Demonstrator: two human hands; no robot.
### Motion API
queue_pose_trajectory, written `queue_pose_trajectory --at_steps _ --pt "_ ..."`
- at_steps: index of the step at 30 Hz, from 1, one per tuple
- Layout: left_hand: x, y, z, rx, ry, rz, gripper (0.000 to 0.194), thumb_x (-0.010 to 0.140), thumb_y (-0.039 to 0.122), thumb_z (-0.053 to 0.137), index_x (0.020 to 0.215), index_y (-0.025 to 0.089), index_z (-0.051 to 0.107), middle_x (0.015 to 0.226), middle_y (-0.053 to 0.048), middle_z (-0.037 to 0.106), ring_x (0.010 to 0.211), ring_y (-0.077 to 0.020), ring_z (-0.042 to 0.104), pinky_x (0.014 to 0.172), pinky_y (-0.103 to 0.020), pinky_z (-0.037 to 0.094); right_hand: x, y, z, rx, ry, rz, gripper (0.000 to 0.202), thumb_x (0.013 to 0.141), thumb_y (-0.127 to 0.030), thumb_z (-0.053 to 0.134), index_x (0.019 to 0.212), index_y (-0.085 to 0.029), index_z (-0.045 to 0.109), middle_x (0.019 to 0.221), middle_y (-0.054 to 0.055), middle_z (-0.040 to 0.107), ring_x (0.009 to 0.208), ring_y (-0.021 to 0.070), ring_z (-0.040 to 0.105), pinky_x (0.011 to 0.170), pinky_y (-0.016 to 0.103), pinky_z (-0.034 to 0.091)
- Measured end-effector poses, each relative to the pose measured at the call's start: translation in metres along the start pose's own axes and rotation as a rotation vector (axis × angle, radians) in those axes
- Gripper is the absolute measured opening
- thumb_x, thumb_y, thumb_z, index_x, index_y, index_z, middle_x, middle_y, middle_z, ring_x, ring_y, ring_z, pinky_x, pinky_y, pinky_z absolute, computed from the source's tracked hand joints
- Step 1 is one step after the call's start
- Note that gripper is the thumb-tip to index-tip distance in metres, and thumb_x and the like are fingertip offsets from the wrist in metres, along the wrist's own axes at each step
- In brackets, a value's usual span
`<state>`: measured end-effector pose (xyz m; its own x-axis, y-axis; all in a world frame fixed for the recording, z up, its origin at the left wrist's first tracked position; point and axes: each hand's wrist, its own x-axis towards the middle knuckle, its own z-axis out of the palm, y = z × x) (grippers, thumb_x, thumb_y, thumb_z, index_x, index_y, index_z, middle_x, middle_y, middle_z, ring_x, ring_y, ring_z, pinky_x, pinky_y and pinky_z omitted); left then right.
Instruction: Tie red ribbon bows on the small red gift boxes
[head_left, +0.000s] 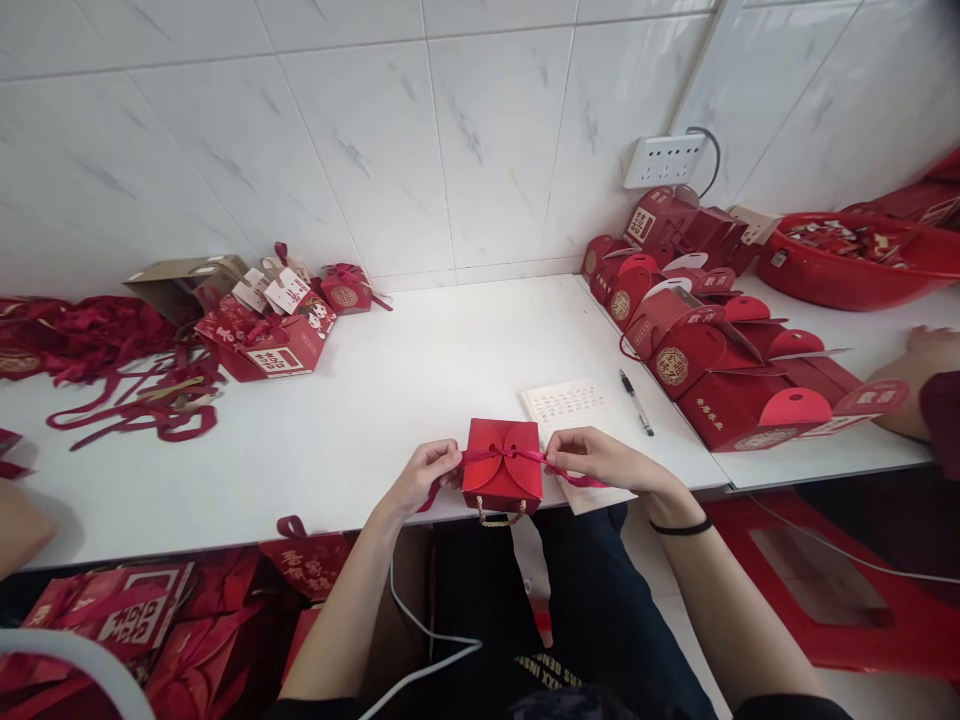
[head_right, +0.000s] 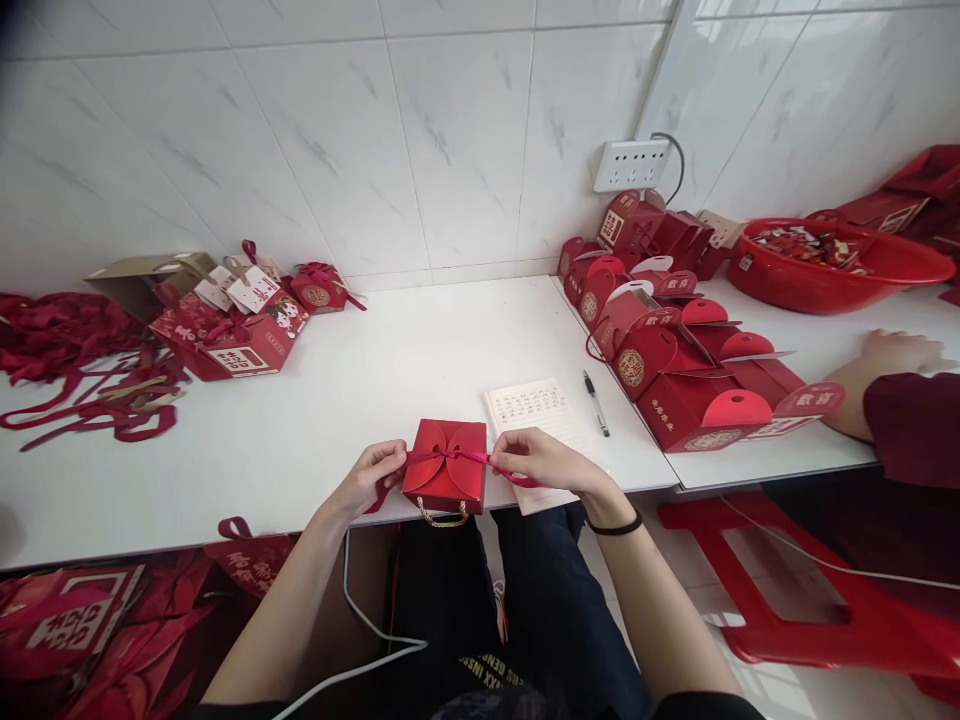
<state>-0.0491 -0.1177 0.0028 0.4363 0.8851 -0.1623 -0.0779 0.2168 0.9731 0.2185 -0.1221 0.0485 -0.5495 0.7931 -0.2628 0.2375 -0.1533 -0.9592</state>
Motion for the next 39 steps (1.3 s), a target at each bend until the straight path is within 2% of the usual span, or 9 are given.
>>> queue_pose_trajectory --at_steps 3,7,10,16,23,28,33,36,39 --pt "0.0 -0.004 -0.002 -0.019 0.007 -0.007 0.043 0.07 0.049 0.067 0.055 0.017 0.043 0.045 0.005 0.036 0.045 -0.0081 0.035 0.048 -0.022 0.028 -0.001 0.004 0.001 -0.02 -0.011 -0.006 0.037 0.078 -0.052 0.057 0.073 -0.016 0.053 0.062 -0.001 0.054 0.051 0.0083 0.04 0.047 0.021 0.028" --pt "0.0 -0.009 -0.003 -0.054 0.014 -0.005 0.047 0.068 0.052 0.068 0.054 0.017 0.041 0.045 0.006 0.034 0.045 -0.0069 0.031 0.048 -0.022 0.027 0.0 0.014 0.0 -0.048 -0.021 -0.054 0.046 0.076 -0.061 0.055 0.069 -0.015 0.055 0.055 -0.004 0.044 0.048 0.0079 0.034 0.046 0.022 0.024" --pt "0.0 -0.011 -0.003 -0.061 0.014 -0.007 0.048 0.068 0.054 0.067 0.053 0.017 0.039 0.045 0.006 0.034 0.045 -0.0073 0.032 0.047 -0.022 0.028 0.0 0.02 0.0 -0.055 -0.033 -0.086 0.046 0.076 -0.059 0.058 0.064 -0.014 0.056 0.054 -0.005 0.041 0.047 0.0074 0.031 0.045 0.021 0.022" --pt "0.001 -0.015 -0.004 -0.05 0.01 -0.013 0.048 0.068 0.055 0.066 0.054 0.017 0.04 0.045 0.005 0.035 0.046 -0.0087 0.038 0.046 -0.021 0.027 -0.002 0.019 0.001 -0.029 0.013 -0.073 0.043 0.077 -0.057 0.059 0.068 -0.015 0.054 0.058 -0.003 0.046 0.05 0.0084 0.038 0.045 0.02 0.03" --pt "0.001 -0.011 -0.006 -0.021 -0.006 -0.008 0.047 0.069 0.053 0.067 0.053 0.017 0.04 0.043 0.005 0.035 0.045 -0.0088 0.038 0.047 -0.022 0.029 -0.007 0.023 -0.009 -0.168 0.007 -0.127 0.039 0.085 -0.053 0.05 0.071 -0.016 0.052 0.062 -0.001 0.051 0.055 0.0108 0.045 0.05 0.022 0.037" --pt "-0.007 0.0 -0.006 0.029 0.001 0.005 0.041 0.075 0.043 0.063 0.051 0.017 0.041 0.043 0.005 0.035 0.046 -0.0094 0.04 0.052 -0.023 0.034 -0.009 0.013 -0.008 -0.173 0.022 -0.102 0.036 0.084 -0.049 0.053 0.07 -0.016 0.054 0.06 -0.002 0.048 0.052 0.0098 0.043 0.048 0.021 0.035" --pt "-0.013 0.021 0.0 -0.02 -0.053 0.043 0.035 0.075 0.041 0.06 0.055 0.017 0.044 0.044 0.004 0.04 0.047 -0.0109 0.043 0.054 -0.025 0.036 -0.012 -0.016 0.003 -0.113 0.103 -0.224 0.031 0.084 -0.044 0.054 0.072 -0.016 0.059 0.062 -0.002 0.051 0.054 0.0096 0.043 0.05 0.022 0.035" --pt "-0.013 0.036 0.005 0.044 -0.077 0.048 0.029 0.077 0.038 0.059 0.062 0.017 0.047 0.053 0.001 0.047 0.052 -0.0114 0.046 0.052 -0.024 0.034 -0.006 -0.028 0.015 -0.093 0.148 -0.331 0.024 0.084 -0.039 0.055 0.081 -0.017 0.065 0.087 0.004 0.063 0.069 0.013 0.055 0.059 0.024 0.043" --pt "-0.012 0.049 0.01 0.162 -0.065 0.024 0.026 0.078 0.038 0.057 0.068 0.016 0.048 0.055 0.003 0.043 0.05 -0.0088 0.04 0.048 -0.022 0.029 0.005 -0.032 0.028 -0.131 0.166 -0.402 0.018 0.085 -0.032 0.056 0.088 -0.019 0.068 0.105 0.005 0.065 0.091 0.0172 0.059 0.075 0.028 0.046"
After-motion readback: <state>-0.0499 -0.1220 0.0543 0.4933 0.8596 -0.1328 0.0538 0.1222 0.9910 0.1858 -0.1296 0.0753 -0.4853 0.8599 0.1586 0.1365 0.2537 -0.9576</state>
